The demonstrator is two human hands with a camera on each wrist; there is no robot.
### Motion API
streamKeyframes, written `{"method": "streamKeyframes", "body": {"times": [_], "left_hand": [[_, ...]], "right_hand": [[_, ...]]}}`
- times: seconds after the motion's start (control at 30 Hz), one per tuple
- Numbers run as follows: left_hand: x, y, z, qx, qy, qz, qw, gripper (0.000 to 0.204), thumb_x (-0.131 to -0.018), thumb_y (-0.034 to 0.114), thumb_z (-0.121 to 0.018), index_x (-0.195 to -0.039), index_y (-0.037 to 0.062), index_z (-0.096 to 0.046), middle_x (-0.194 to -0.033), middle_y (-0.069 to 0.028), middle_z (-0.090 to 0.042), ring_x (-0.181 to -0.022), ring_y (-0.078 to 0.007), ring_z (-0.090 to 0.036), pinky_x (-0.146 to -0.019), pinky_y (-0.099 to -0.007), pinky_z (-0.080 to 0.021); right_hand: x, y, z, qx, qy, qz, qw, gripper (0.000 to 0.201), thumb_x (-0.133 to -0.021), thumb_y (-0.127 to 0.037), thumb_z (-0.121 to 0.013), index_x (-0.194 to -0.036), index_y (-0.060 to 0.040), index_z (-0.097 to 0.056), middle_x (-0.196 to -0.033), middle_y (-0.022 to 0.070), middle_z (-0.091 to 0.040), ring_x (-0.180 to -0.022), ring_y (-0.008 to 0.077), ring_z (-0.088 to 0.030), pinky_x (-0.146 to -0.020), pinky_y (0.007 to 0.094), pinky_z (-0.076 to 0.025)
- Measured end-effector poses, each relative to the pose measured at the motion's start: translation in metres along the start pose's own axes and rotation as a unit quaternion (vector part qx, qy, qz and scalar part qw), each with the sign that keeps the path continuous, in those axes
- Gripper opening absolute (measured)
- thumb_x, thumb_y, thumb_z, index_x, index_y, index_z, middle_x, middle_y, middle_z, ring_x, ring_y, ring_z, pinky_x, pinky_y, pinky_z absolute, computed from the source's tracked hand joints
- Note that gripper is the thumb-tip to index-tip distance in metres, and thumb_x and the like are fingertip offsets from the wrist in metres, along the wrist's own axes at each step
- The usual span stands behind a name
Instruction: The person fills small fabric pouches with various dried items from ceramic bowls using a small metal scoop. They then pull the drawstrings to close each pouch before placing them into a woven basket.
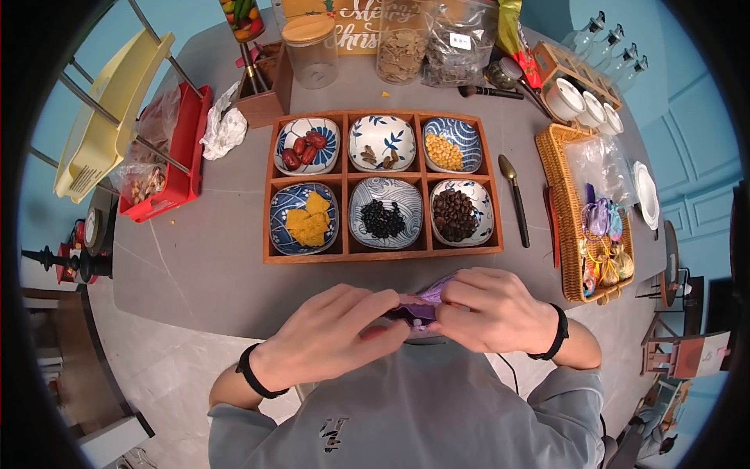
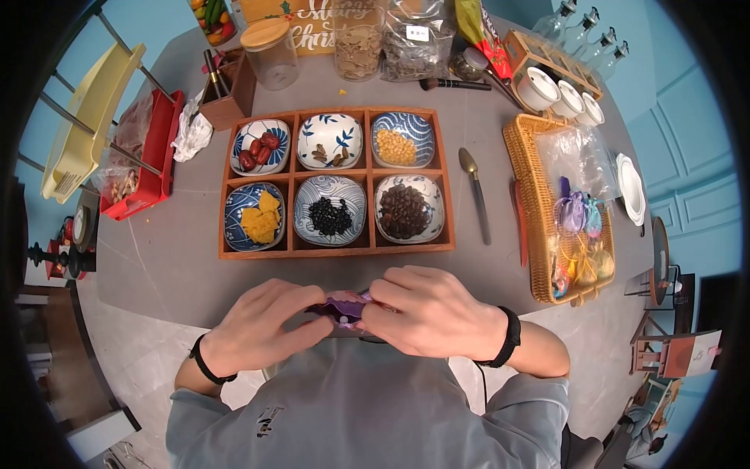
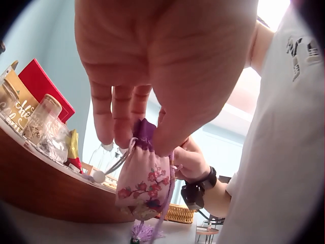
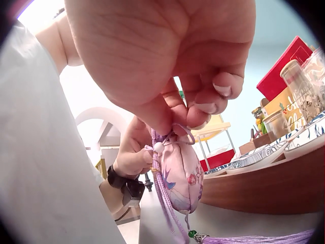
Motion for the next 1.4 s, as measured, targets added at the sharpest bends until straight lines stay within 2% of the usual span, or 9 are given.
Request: {"method": "streamKeyframes", "body": {"times": [0.1,0.3,0.4,0.6,0.7,0.9,1.2,1.3,1.4], "left_hand": [[0.008,-0.013,-0.006,0.034,0.026,0.037,0.998,0.029,-0.074,0.008,-0.077,-0.102,0.0110,-0.069,-0.113,-0.0065,-0.062,-0.089,-0.0266,-0.065,-0.074,-0.0380,-0.054],[0.002,-0.008,-0.007,0.014,-0.020,0.024,0.999,0.026,-0.074,0.008,-0.077,-0.098,0.0084,-0.069,-0.108,-0.0065,-0.064,-0.088,-0.0254,-0.065,-0.074,-0.0375,-0.054],[0.003,-0.007,-0.008,-0.010,-0.015,-0.008,1.000,0.026,-0.073,0.010,-0.073,-0.098,0.0046,-0.068,-0.106,-0.0065,-0.060,-0.083,-0.0213,-0.063,-0.072,-0.0342,-0.052],[0.002,-0.003,-0.003,-0.011,-0.008,-0.022,1.000,0.029,-0.070,0.009,-0.075,-0.097,0.0033,-0.070,-0.105,-0.0076,-0.064,-0.082,-0.0238,-0.064,-0.070,-0.0355,-0.053],[0.000,0.000,0.000,-0.008,-0.003,-0.031,0.999,0.028,-0.069,0.009,-0.075,-0.096,0.0035,-0.070,-0.105,-0.0082,-0.064,-0.081,-0.0241,-0.064,-0.070,-0.0356,-0.053],[0.005,-0.003,-0.004,-0.027,0.005,-0.033,0.999,0.024,-0.070,0.011,-0.078,-0.091,0.0039,-0.069,-0.104,-0.0087,-0.064,-0.078,-0.0238,-0.064,-0.069,-0.0352,-0.053],[0.011,-0.014,0.000,-0.052,-0.007,-0.001,0.999,0.024,-0.069,0.017,-0.082,-0.080,0.0075,-0.063,-0.099,-0.0069,-0.062,-0.077,-0.0225,-0.062,-0.068,-0.0353,-0.051],[0.016,-0.012,0.002,-0.078,-0.035,0.005,0.996,0.024,-0.067,0.018,-0.081,-0.081,0.0101,-0.064,-0.100,-0.0062,-0.062,-0.082,-0.0229,-0.063,-0.071,-0.0360,-0.051],[0.013,-0.006,0.008,-0.092,-0.002,-0.026,0.995,0.021,-0.065,0.019,-0.070,-0.080,0.0069,-0.061,-0.097,-0.0066,-0.060,-0.083,-0.0210,-0.061,-0.075,-0.0341,-0.051]], "right_hand": [[-0.002,-0.001,0.002,-0.007,0.002,-0.002,1.000,0.031,-0.077,-0.016,-0.081,-0.068,-0.0077,-0.053,-0.075,0.0045,-0.050,-0.062,0.0222,-0.051,-0.053,0.0359,-0.043],[-0.002,0.001,0.002,0.001,-0.003,-0.012,1.000,0.021,-0.070,-0.012,-0.080,-0.073,-0.0072,-0.060,-0.076,0.0032,-0.049,-0.065,0.0195,-0.051,-0.054,0.0336,-0.045],[-0.002,-0.001,0.001,-0.013,0.001,-0.006,1.000,0.022,-0.070,-0.013,-0.081,-0.075,-0.0074,-0.060,-0.076,0.0029,-0.050,-0.065,0.0195,-0.052,-0.054,0.0339,-0.044],[-0.007,-0.010,0.009,0.001,0.065,0.017,0.998,0.016,-0.076,-0.013,-0.076,-0.085,-0.0071,-0.064,-0.099,0.0066,-0.060,-0.074,0.0198,-0.059,-0.062,0.0308,-0.051],[-0.008,-0.011,0.000,0.006,0.032,0.022,0.999,0.014,-0.078,-0.013,-0.074,-0.087,-0.0067,-0.065,-0.108,0.0083,-0.060,-0.080,0.0198,-0.061,-0.065,0.0299,-0.053],[-0.005,-0.009,-0.008,0.003,-0.023,0.016,1.000,0.016,-0.078,-0.013,-0.075,-0.085,-0.0058,-0.063,-0.105,0.0076,-0.061,-0.079,0.0187,-0.060,-0.062,0.0311,-0.051],[-0.004,-0.001,-0.010,0.007,-0.018,-0.005,1.000,0.028,-0.071,-0.021,-0.084,-0.080,-0.0079,-0.061,-0.089,0.0048,-0.057,-0.070,0.0183,-0.057,-0.058,0.0325,-0.049],[0.000,-0.001,-0.013,0.014,-0.041,-0.001,0.999,0.028,-0.071,-0.022,-0.084,-0.080,-0.0086,-0.061,-0.084,0.0034,-0.054,-0.068,0.0185,-0.056,-0.057,0.0330,-0.048],[0.002,-0.006,-0.015,0.011,-0.066,-0.003,0.998,0.027,-0.072,-0.021,-0.084,-0.081,-0.0089,-0.062,-0.080,0.0021,-0.050,-0.068,0.0185,-0.055,-0.056,0.0332,-0.047]]}}
Point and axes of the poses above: each hand's wrist, its own x-axis away from the middle knuckle, its own z-axis out of the back of the hand, y = z × x, the point moved 9 cm from there along -x, towards the middle knuckle
